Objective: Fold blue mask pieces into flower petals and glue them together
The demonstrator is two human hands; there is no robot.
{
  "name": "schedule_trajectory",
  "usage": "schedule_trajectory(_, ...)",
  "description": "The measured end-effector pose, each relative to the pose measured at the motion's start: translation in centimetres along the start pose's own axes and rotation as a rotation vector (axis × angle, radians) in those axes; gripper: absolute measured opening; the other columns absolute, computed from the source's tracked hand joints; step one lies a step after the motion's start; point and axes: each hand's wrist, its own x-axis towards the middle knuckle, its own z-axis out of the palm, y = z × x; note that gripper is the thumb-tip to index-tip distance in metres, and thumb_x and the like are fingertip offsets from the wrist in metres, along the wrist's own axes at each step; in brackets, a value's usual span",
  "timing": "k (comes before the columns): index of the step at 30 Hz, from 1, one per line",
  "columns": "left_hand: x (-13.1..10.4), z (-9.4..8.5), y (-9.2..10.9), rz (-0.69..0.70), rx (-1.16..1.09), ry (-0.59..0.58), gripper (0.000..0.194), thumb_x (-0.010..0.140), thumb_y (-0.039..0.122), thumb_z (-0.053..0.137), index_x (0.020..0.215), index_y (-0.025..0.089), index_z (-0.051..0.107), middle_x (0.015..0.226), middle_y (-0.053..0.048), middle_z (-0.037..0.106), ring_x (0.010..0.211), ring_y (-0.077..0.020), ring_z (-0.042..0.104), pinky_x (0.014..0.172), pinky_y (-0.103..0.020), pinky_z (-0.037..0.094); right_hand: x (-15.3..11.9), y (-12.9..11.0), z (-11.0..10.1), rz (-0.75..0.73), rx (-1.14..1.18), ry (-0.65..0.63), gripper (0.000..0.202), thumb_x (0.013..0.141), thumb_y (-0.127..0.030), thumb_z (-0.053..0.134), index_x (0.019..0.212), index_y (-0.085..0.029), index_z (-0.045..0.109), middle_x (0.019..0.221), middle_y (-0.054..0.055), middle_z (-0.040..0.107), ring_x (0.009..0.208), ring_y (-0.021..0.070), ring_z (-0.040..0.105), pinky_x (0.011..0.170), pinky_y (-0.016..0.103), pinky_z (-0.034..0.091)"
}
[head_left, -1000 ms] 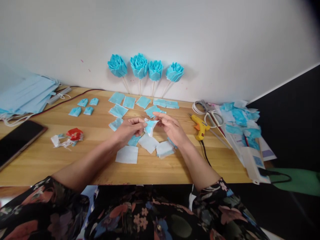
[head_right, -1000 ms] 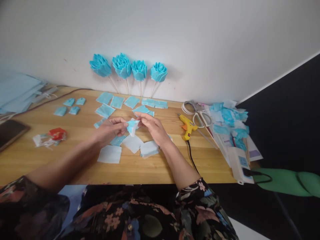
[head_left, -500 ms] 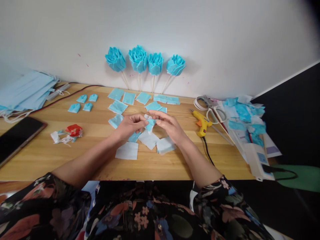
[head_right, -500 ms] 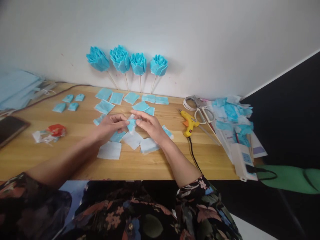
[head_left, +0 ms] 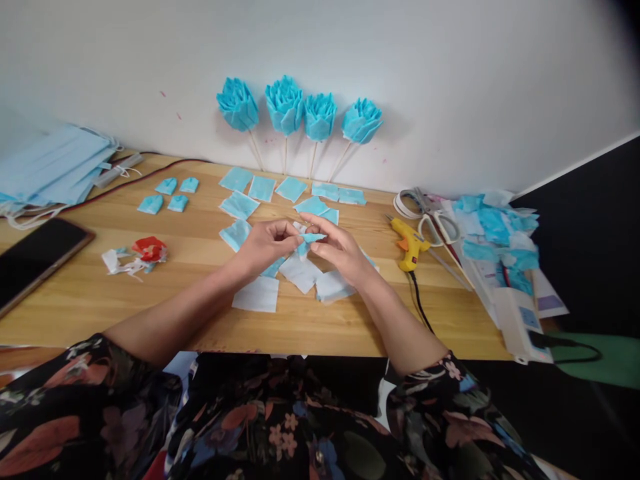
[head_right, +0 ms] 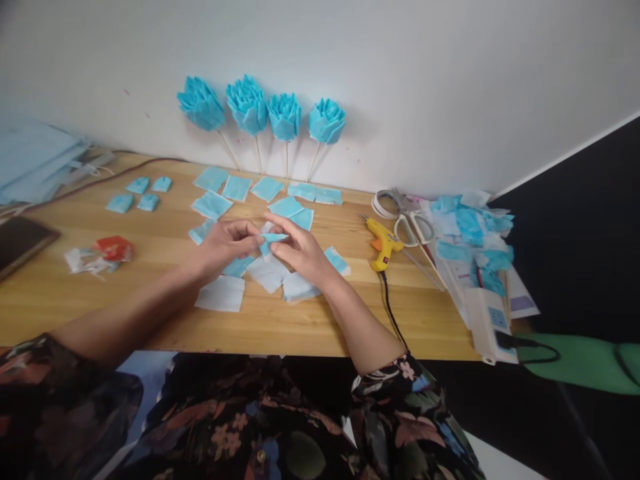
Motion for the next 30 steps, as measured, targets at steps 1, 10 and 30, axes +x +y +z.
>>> schedule_trajectory(1,0.0,0.0,0.0,0.003,0.002,0.012,0.021,0.072,0.029,0.076,0.063,0.016,0.063,0.056,0.003,0.052,0.052,-0.0073,0.04,0.051,-0.025,0.03,0.0,-0.1,0.1,0.004,0.008,0.001,0.053,0.082,-0.031,0.068,0.134,-0.032,0.062,0.108,0.002,0.062,0.091,0.018,0.057,0.083,0.035,0.049)
schedule_trajectory(10,0.2,-0.3,-0.4,-0.048,-0.306,0.038,0.022,0.075,0.033,0.078,0.067,0.017,0.064,0.052,0.004,0.05,0.048,-0.0077,0.041,0.049,-0.024,0.03,0.2,0.3,0.4,0.033,0.237,0.085,0.055,0.083,-0.048,0.068,0.133,-0.03,0.058,0.095,0.001,0.064,0.09,0.019,0.059,0.091,0.039,0.049)
schedule_trajectory(30,0.2,0.0,-0.5,-0.219,-0.585,-0.018,0.028,0.062,0.03,0.091,0.078,0.015,0.073,0.058,0.002,0.059,0.054,-0.0071,0.05,0.049,-0.019,0.035,0.0,0.7,2.6,-0.062,0.105,0.285,0.024,0.081,-0.045,0.073,0.089,-0.024,0.064,0.088,0.0,0.069,0.085,0.0174,0.062,0.085,0.034,0.049)
